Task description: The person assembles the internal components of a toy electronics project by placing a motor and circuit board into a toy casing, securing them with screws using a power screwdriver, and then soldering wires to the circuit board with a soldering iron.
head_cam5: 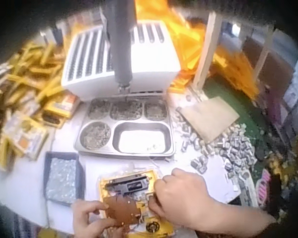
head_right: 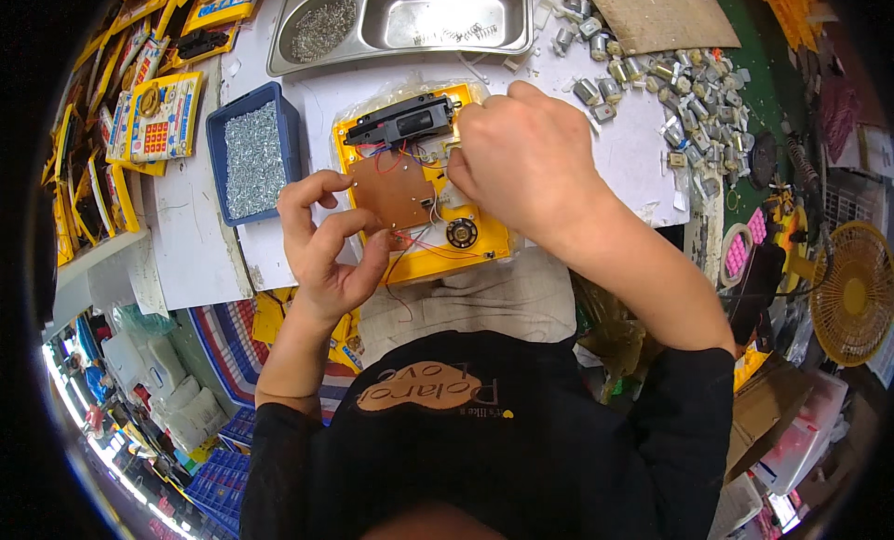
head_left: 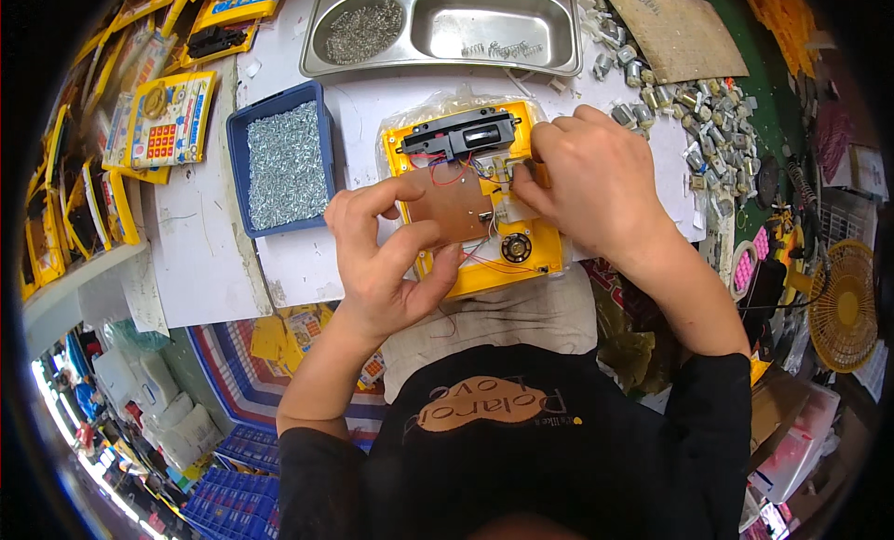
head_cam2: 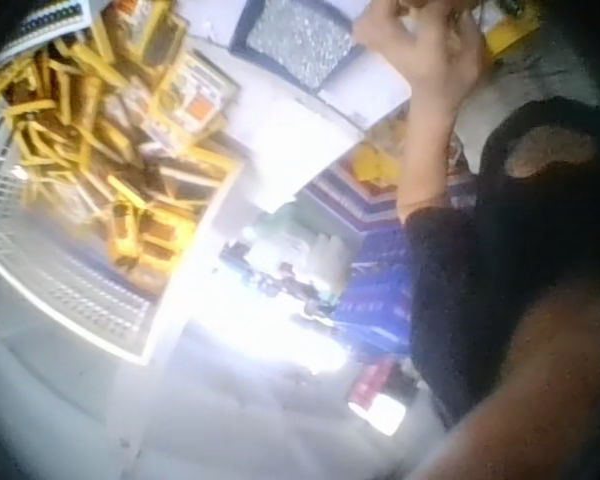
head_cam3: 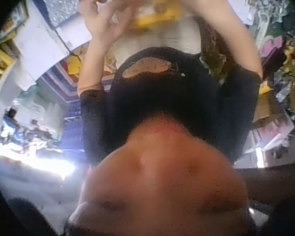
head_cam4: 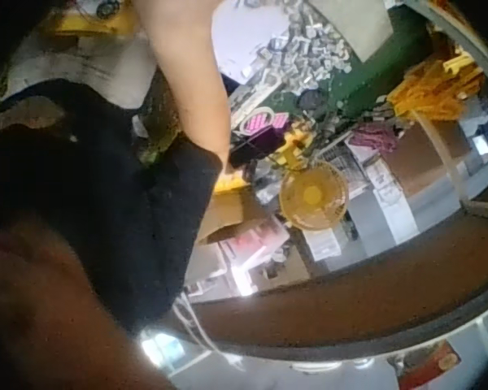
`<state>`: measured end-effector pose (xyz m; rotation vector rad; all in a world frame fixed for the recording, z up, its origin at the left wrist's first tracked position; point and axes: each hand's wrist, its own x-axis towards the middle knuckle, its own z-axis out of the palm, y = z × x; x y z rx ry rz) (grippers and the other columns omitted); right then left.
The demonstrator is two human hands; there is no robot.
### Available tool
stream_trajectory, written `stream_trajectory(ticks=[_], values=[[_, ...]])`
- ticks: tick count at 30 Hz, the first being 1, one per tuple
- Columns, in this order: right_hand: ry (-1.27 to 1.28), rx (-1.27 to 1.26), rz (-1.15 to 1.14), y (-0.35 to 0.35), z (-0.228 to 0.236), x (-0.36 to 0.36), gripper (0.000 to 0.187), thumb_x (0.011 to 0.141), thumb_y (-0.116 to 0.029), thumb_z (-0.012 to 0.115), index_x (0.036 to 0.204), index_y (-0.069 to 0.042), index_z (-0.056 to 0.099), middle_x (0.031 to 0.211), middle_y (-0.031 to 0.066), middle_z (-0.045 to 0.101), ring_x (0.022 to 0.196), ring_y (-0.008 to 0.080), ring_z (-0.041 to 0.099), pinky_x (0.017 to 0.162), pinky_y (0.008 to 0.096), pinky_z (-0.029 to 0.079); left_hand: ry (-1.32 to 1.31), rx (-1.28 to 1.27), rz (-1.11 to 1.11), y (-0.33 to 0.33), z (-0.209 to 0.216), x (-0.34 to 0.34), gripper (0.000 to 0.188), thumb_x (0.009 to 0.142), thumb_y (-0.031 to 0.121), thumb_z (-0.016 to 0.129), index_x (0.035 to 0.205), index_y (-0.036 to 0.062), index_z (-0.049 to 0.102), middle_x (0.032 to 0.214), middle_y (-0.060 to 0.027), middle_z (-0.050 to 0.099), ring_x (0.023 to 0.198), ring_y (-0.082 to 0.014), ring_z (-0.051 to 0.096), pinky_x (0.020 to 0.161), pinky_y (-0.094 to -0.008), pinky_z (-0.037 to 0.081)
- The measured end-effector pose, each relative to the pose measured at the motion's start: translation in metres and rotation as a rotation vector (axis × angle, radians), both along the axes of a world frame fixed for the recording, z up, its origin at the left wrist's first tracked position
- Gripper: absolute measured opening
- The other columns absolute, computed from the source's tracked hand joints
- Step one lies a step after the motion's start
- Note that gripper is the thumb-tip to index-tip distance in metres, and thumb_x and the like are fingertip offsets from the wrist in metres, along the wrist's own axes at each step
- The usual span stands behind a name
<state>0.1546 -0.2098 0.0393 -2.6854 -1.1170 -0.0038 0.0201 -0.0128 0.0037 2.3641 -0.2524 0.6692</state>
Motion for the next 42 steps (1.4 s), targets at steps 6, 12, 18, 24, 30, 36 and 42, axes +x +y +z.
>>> stream_trajectory(ticks=[6, 12, 18, 24, 30, 36, 42], values=[[0.002, -0.188, 0.062, 0.014, 0.010, 0.004, 0.024, 0.076, -0.025, 0.073, 0.073, -0.002, 0.068, 0.073, 0.0120, 0.068, 0.076, 0.0305, 0.067, 0.068, 0.0415, 0.055, -0.071, 0.024, -0.088, -0.005, 0.001, 0.020, 0.025, 0.065, 0.015, 0.079, 0.088, 0.0132, 0.068, 0.114, -0.0073, 0.060, 0.093, -0.0226, 0.055, 0.085, -0.0389, 0.035], [0.294, 0.018, -0.124, -0.001, 0.002, 0.009, 0.018, 0.076, -0.019, 0.068, 0.075, -0.001, 0.072, 0.071, 0.0177, 0.068, 0.070, 0.0345, 0.069, 0.069, 0.0443, 0.056, -0.023, 0.208, -0.083, -0.021, 0.004, 0.046, 0.030, 0.072, 0.017, 0.076, 0.102, 0.0154, 0.073, 0.115, -0.0050, 0.060, 0.101, -0.0239, 0.054, 0.093, -0.0411, 0.035], [0.416, 0.245, -0.242, -0.007, -0.008, -0.001, 0.019, 0.078, -0.019, 0.070, 0.076, 0.000, 0.072, 0.070, 0.0175, 0.069, 0.069, 0.0340, 0.069, 0.068, 0.0430, 0.055, 0.010, 0.285, -0.047, -0.025, -0.007, 0.052, 0.023, 0.075, 0.020, 0.074, 0.097, 0.0134, 0.073, 0.114, -0.0014, 0.059, 0.107, -0.0219, 0.052, 0.095, -0.0464, 0.031], [0.380, 0.148, -0.178, -0.005, -0.005, 0.009, 0.017, 0.077, -0.018, 0.071, 0.076, -0.001, 0.070, 0.071, 0.0160, 0.069, 0.069, 0.0339, 0.069, 0.066, 0.0427, 0.055, -0.009, 0.271, -0.057, -0.026, -0.010, 0.053, 0.022, 0.075, 0.020, 0.074, 0.096, 0.0129, 0.074, 0.111, -0.0006, 0.059, 0.106, -0.0214, 0.053, 0.094, -0.0458, 0.031], [0.044, -0.062, -0.023, 0.005, -0.004, -0.003, 0.015, 0.078, -0.018, 0.069, 0.078, -0.004, 0.067, 0.071, 0.0159, 0.068, 0.071, 0.0350, 0.069, 0.066, 0.0443, 0.056, -0.007, 0.248, -0.058, -0.025, -0.013, 0.052, 0.022, 0.075, 0.019, 0.074, 0.096, 0.0122, 0.074, 0.110, -0.0006, 0.059, 0.105, -0.0215, 0.053, 0.094, -0.0456, 0.031], [0.297, 0.160, -0.091, -0.021, -0.008, 0.004, 0.014, 0.081, -0.016, 0.070, 0.089, -0.004, 0.070, 0.070, 0.0122, 0.067, 0.069, 0.0266, 0.068, 0.062, 0.0380, 0.055, 0.004, 0.215, -0.059, -0.024, -0.011, 0.051, 0.023, 0.076, 0.017, 0.075, 0.098, 0.0124, 0.074, 0.107, -0.0019, 0.059, 0.101, -0.0221, 0.054, 0.094, -0.0429, 0.032], [0.522, 0.471, -0.072, -0.029, -0.019, 0.012, 0.021, 0.081, -0.014, 0.073, 0.100, -0.004, 0.074, 0.070, 0.0071, 0.063, 0.061, 0.0179, 0.060, 0.060, 0.0311, 0.050, 0.040, 0.208, -0.066, -0.024, -0.006, 0.051, 0.027, 0.076, 0.015, 0.075, 0.103, 0.0142, 0.074, 0.104, -0.0023, 0.058, 0.096, -0.0219, 0.054, 0.091, -0.0399, 0.034]])
